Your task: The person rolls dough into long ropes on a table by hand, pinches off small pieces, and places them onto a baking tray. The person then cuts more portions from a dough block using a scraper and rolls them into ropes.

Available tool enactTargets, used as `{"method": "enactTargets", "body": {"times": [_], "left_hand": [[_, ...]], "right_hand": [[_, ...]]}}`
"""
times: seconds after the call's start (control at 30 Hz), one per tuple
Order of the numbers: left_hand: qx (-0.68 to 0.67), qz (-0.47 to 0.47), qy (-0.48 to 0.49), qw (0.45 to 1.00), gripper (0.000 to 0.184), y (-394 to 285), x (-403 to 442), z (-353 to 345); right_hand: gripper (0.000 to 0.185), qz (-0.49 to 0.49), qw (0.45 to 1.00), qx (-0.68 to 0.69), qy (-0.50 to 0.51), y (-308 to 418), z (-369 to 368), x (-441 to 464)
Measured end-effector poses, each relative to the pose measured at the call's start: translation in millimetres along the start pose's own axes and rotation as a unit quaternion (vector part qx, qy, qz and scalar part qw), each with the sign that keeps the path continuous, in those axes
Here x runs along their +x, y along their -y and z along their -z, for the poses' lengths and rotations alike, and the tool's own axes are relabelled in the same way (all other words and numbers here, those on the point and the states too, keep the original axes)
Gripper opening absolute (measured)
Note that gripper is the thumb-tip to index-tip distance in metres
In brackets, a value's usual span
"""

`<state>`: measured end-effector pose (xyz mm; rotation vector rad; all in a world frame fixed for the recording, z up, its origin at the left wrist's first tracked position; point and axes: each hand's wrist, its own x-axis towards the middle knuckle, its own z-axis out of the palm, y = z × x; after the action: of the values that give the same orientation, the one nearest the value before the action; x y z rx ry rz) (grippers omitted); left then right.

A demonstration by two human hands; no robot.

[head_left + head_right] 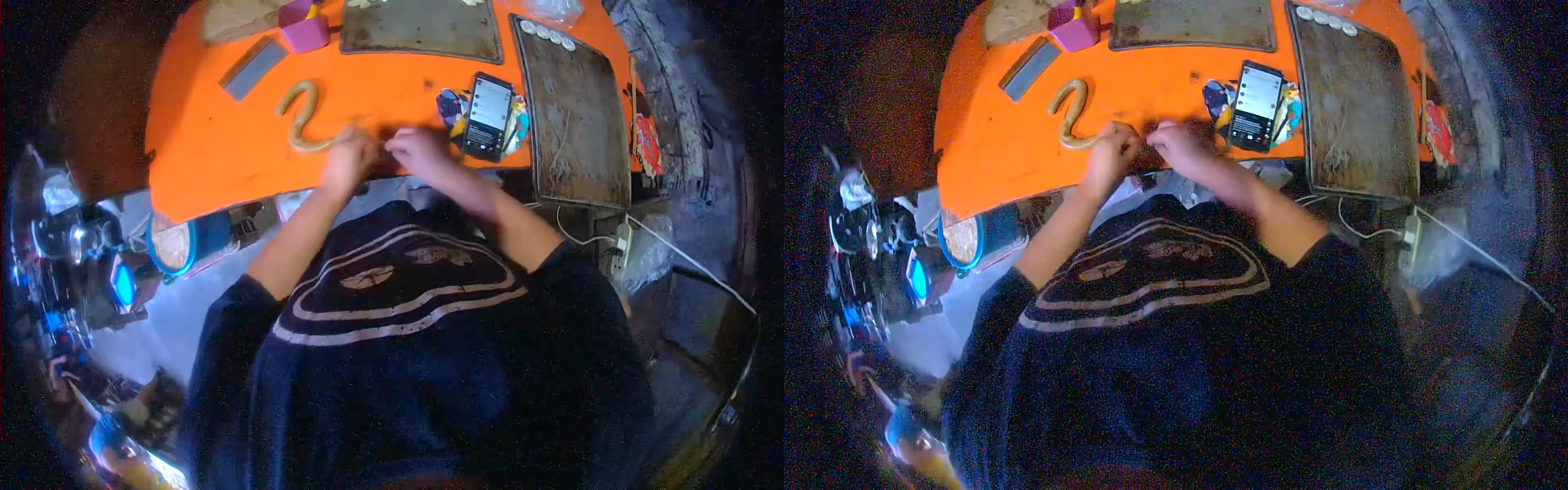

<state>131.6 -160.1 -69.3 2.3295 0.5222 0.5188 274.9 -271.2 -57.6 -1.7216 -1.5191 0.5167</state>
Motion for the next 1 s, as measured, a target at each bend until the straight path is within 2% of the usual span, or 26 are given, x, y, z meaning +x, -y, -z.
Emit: {"method": "enactTargets", "body": {"times": [0.1, 0.13, 0.17, 0.2, 0.23, 0.27, 0.3, 0.33, 0.37, 0.4, 0.43, 0.47, 0.53, 0.6, 0.67, 0.8, 0.87, 0.93, 1.0], "left_hand": [[0.099, -0.003, 0.144, 0.985, 0.013, 1.7, 14.5, 9.1], [0.098, -0.011, 0.151, 0.984, 0.013, -8.3, 17.7, 14.8], [-0.094, 0.078, 0.154, 0.981, 0.014, -20.9, 18.0, 19.7], [-0.279, 0.165, 0.153, 0.934, 0.015, -38.0, 19.1, 26.8], [-0.45, 0.249, 0.149, 0.844, 0.017, -52.5, 18.8, 32.3], [-0.6, 0.329, 0.139, 0.716, 0.018, -59.4, 16.1, 34.9], [-0.598, 0.327, 0.149, 0.716, 0.018, -57.6, 15.0, 33.7], [-0.517, 0.271, 0.165, 0.795, 0.021, -51.9, 14.2, 29.8], [-0.431, 0.211, 0.176, 0.859, 0.023, -45.7, 12.2, 23.8], [-0.341, 0.147, 0.18, 0.911, 0.025, -41.5, 12.1, 16.5], [-0.246, 0.081, 0.178, 0.949, 0.028, -42.2, 15.6, 10.0], [-0.25, 0.076, 0.177, 0.949, 0.028, -52.3, 24.7, 5.5], [-0.134, 0.027, 0.273, 0.952, 0.029, -92.8, 51.1, -0.3], [-0.013, -0.009, 0.356, 0.934, 0.033, -122.8, 73.0, -8.8], [-0.008, -0.008, 0.32, 0.947, 0.035, -119.6, 87.8, -28.0], [0.035, -0.028, 0.221, 0.974, 0.043, -91.3, 108.6, -67.2], [0.057, -0.026, 0.197, 0.978, 0.044, -94.2, 109.9, -66.6], [-0.036, 0.112, 0.168, 0.979, 0.032, -122.1, 99.7, -52.5], [-0.04, 0.118, 0.159, 0.979, 0.028, -125.3, 86.5, -46.8]], "right_hand": [[0.016, -0.032, 0.998, -0.011, -0.055, -5.4, -6.8, -4.3], [0.016, -0.038, 0.997, -0.013, -0.063, -4.0, -9.7, -5.8], [0.016, -0.057, 0.995, -0.021, -0.075, -2.2, -14.1, -8.2], [0.017, -0.076, 0.993, -0.031, -0.089, 0.0, -17.8, -9.7], [0.018, -0.096, 0.989, -0.039, -0.103, 3.0, -20.9, -12.3], [0.018, -0.116, 0.986, -0.047, -0.114, 6.6, -23.9, -17.4], [0.022, -0.112, 0.988, 0.044, -0.099, 13.1, -13.4, -26.4], [0.025, -0.104, 0.982, 0.133, -0.084, 21.6, 5.3, -38.7], [0.025, -0.108, 0.982, 0.129, -0.091, 31.1, 20.4, -52.0], [0.028, -0.189, 0.932, 0.271, -0.151, 39.9, 36.1, -66.1], [0.032, -0.26, 0.852, 0.405, -0.206, 40.0, 52.5, -78.9], [0.03, -0.276, 0.846, 0.384, -0.245, 25.4, 64.4, -94.0], [0.034, -0.317, 0.826, 0.341, -0.316, -0.4, 96.2, -120.5], [0.031, -0.277, 0.786, 0.398, -0.385, -55.2, 124.8, -148.6], [0.03, -0.282, 0.735, 0.436, -0.437, -57.1, 158.8, -145.7], [0.028, -0.268, 0.757, 0.43, -0.413, -86.7, 205.6, -133.4], [0.025, -0.261, 0.82, 0.331, -0.389, -111.9, 223.8, -126.3], [0.023, -0.244, 0.871, 0.216, -0.367, -139.3, 252.5, -115.8], [0.018, -0.309, 0.89, 0.006, -0.334, -171.1, 282.6, -104.8]]}}
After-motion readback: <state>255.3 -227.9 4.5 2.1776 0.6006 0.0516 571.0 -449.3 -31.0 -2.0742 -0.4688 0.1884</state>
